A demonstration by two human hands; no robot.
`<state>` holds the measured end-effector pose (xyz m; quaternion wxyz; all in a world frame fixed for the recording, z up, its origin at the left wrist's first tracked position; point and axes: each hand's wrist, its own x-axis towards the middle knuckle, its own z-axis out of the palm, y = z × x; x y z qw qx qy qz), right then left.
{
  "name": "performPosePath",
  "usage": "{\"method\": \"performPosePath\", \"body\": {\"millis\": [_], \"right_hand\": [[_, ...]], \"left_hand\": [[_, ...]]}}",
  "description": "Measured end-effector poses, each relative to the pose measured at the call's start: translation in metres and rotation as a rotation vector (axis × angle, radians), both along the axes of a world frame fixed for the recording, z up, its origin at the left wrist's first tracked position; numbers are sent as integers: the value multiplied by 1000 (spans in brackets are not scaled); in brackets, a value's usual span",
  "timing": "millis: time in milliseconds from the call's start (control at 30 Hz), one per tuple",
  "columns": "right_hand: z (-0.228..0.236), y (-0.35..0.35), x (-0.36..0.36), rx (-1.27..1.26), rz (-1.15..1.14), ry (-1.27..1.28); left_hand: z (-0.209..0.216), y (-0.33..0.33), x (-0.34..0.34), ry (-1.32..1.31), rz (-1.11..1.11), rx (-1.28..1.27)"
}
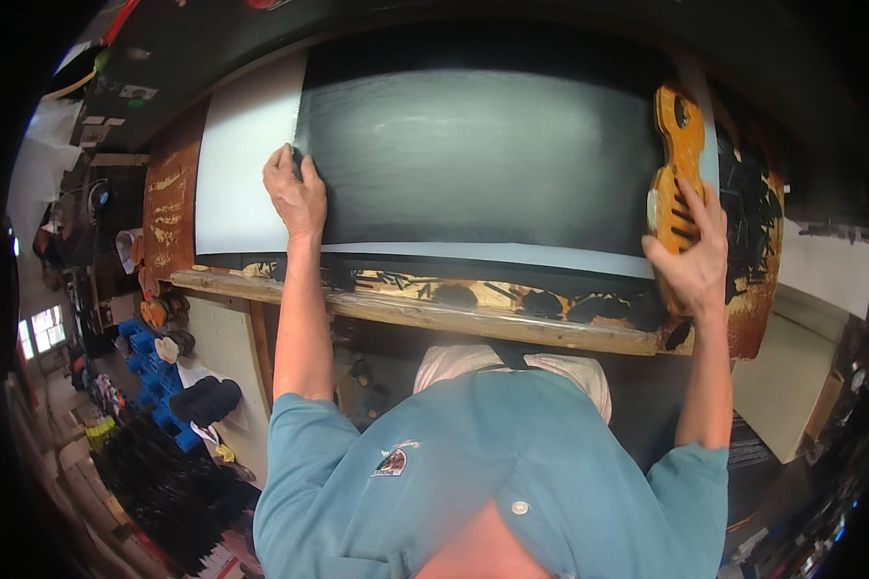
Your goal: The person uses a die-cutting machine to press a wooden sole-shaped template into black rubber sheets, then removes the cut soles and stacks them. They repeat this process multiple times, feeding new sheets and removing finished pieces.
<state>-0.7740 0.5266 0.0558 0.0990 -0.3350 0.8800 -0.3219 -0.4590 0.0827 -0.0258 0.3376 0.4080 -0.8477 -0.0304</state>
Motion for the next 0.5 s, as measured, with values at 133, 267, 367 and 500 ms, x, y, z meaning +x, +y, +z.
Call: {"method": "performPosePath", "body": {"millis": [133, 267, 367, 500], "right_hand": [[25, -34, 63, -129, 65, -77], [20, -112, 119, -231, 200, -275], [10, -183, 154, -202, 283, -223], [1, -267, 188, -177, 358, -80]], "left_hand": [[8, 3, 6, 36, -93, 88], [21, 4, 23, 129, -183, 196], [26, 3, 34, 213, -237, 278], [23, 1, 38, 305, -216, 346]]}}
